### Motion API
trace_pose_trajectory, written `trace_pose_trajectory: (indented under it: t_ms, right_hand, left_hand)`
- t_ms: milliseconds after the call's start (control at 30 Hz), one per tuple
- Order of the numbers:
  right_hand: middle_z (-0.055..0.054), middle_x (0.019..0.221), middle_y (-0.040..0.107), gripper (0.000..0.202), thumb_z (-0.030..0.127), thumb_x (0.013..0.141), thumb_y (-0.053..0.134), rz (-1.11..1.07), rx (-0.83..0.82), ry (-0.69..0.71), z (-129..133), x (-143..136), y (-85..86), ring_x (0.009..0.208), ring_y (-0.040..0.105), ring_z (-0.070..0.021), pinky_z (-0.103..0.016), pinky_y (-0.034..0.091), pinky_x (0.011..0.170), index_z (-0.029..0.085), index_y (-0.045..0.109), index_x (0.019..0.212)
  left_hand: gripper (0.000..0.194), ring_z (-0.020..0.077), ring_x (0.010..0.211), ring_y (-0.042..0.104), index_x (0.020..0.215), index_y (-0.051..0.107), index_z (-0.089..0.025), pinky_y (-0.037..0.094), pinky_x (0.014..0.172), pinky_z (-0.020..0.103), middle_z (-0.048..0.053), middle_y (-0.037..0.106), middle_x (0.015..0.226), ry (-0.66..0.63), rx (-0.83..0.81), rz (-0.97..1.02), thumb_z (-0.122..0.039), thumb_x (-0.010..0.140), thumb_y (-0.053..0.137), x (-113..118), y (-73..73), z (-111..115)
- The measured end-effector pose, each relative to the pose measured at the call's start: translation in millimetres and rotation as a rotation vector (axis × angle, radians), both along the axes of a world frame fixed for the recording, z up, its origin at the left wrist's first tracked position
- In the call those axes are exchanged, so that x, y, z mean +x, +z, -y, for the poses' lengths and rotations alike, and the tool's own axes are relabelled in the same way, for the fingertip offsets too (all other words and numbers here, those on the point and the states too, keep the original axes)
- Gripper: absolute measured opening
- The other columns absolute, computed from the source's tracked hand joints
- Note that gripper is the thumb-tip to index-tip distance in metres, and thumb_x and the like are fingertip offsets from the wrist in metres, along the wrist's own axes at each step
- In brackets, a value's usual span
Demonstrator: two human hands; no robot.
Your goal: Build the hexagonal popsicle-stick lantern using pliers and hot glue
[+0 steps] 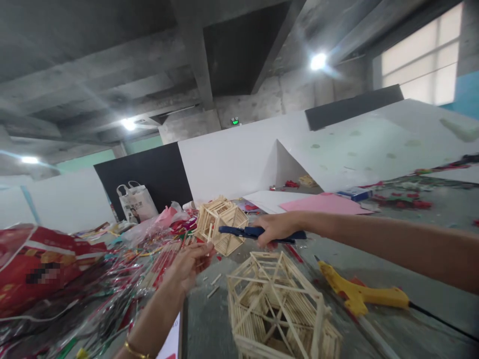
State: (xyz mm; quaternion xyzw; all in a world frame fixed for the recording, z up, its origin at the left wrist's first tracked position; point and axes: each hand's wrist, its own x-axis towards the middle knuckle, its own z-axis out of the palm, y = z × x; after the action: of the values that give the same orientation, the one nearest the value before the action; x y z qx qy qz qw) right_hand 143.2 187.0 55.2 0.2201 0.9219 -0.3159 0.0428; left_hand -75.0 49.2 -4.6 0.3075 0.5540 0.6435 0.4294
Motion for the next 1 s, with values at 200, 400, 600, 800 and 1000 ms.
trace_pose_trajectory:
  t_ms: [200,400,600,800,1000]
  right_hand:
    - [0.001,0.06,0.058,0.023,0.032,0.063,0.057,0.055,-0.019,-0.001,10,-18,3.0,0.056,0.055,-0.0125,-0.022,0.042,0.052,0.015,0.052,0.078]
    - [0.0,0.061,0.057,0.024,0.034,0.063,0.058,0.078,0.067,0.025,11,-29,5.7,0.058,0.055,-0.0133,-0.023,0.042,0.054,0.015,0.052,0.078]
    - [0.0,0.061,0.057,0.023,0.033,0.063,0.057,0.084,0.082,0.033,10,-33,5.5,0.058,0.055,-0.0132,-0.023,0.041,0.053,0.016,0.051,0.077]
    - [0.002,0.06,0.057,0.024,0.033,0.063,0.058,0.068,0.078,0.059,9,-36,7.1,0.057,0.055,-0.0129,-0.022,0.041,0.053,0.016,0.051,0.078]
    - [0.001,0.059,0.058,0.022,0.032,0.06,0.059,0.123,-0.121,0.007,9,-45,7.4,0.058,0.058,-0.0147,-0.026,0.047,0.057,0.016,0.053,0.074]
  left_hand:
    - [0.009,0.0072,0.051,0.053,0.063,0.066,-0.015,0.045,0.053,0.018,0.002,0.062,0.063,-0.041,-0.043,0.076,-0.019,0.063,0.074,1,-5.3,1]
    - [0.009,0.0076,0.051,0.052,0.063,0.065,-0.015,0.044,0.052,0.019,0.002,0.06,0.06,-0.031,-0.008,0.112,-0.019,0.064,0.073,-3,-9.1,-3]
    - [0.015,0.0073,0.049,0.052,0.063,0.062,-0.014,0.043,0.052,0.019,0.001,0.061,0.059,-0.028,0.01,0.142,-0.021,0.06,0.076,-7,-12.1,-7]
    - [0.017,0.0069,0.047,0.052,0.065,0.062,-0.013,0.043,0.051,0.019,0.0,0.06,0.057,-0.014,-0.013,0.164,-0.02,0.058,0.077,-9,-11.2,-8]
    - [0.013,0.0063,0.047,0.051,0.065,0.063,-0.012,0.043,0.053,0.02,0.0,0.061,0.059,-0.027,-0.008,0.168,-0.02,0.063,0.074,-8,-10.5,-10]
